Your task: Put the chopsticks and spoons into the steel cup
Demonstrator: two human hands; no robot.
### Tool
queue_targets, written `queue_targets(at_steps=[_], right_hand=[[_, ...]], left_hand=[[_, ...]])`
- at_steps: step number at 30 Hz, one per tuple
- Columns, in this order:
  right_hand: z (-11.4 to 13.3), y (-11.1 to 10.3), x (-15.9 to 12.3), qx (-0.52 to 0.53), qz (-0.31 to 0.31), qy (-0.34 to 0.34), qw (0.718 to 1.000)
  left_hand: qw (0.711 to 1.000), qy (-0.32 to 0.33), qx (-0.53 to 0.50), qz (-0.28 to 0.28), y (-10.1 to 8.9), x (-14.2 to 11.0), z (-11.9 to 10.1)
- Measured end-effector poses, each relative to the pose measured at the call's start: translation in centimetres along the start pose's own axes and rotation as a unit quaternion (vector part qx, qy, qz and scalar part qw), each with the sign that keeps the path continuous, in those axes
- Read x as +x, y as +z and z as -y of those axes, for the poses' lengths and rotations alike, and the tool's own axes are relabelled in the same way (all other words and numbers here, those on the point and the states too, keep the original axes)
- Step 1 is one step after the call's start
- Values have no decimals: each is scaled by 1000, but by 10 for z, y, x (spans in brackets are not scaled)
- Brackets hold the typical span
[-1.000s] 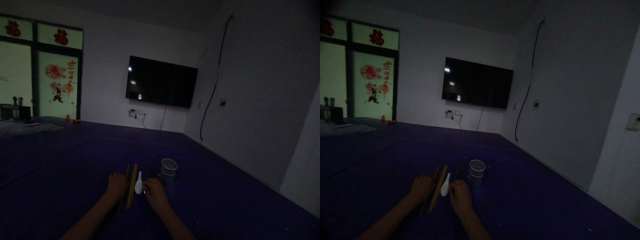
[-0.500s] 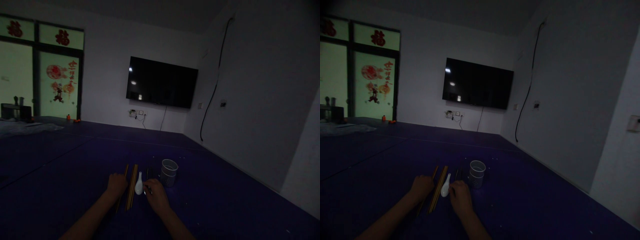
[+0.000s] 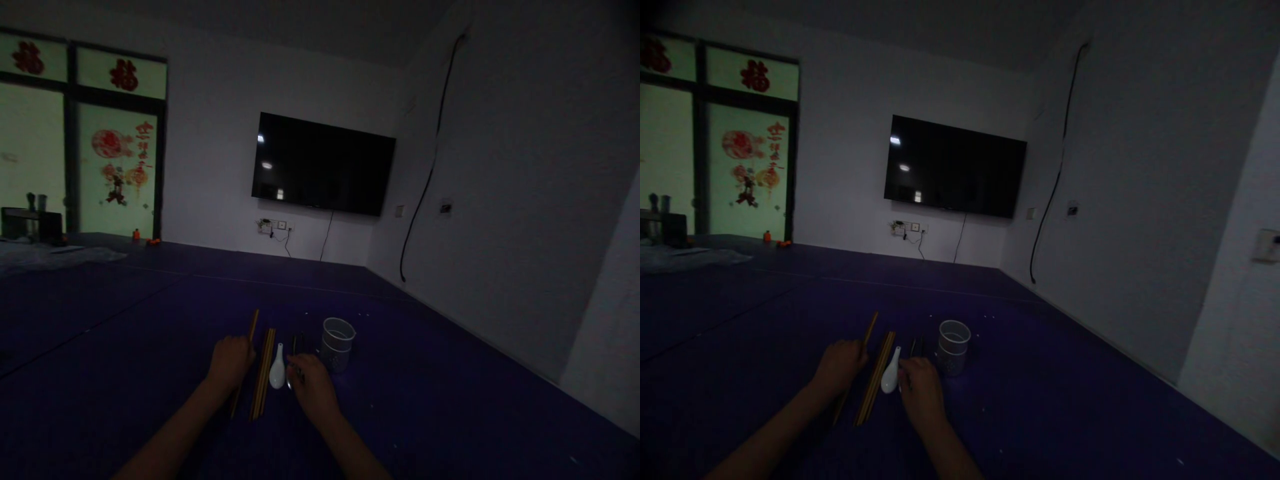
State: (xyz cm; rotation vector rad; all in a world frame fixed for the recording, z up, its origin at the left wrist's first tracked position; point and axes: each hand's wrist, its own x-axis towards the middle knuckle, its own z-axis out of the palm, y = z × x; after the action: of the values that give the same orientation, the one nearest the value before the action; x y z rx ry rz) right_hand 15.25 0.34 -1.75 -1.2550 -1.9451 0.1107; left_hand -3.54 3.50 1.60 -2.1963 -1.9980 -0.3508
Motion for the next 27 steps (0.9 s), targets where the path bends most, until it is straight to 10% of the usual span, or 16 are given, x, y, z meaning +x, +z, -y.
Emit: queue_targets(at_steps=[13, 27], right_hand=[[39, -15, -9, 129, -47, -80, 987], [41, -22, -4, 93, -198, -69, 973]], left_hand=[[910, 218, -132, -326, -1, -30, -32], [811, 335, -207, -432, 2, -45, -52]])
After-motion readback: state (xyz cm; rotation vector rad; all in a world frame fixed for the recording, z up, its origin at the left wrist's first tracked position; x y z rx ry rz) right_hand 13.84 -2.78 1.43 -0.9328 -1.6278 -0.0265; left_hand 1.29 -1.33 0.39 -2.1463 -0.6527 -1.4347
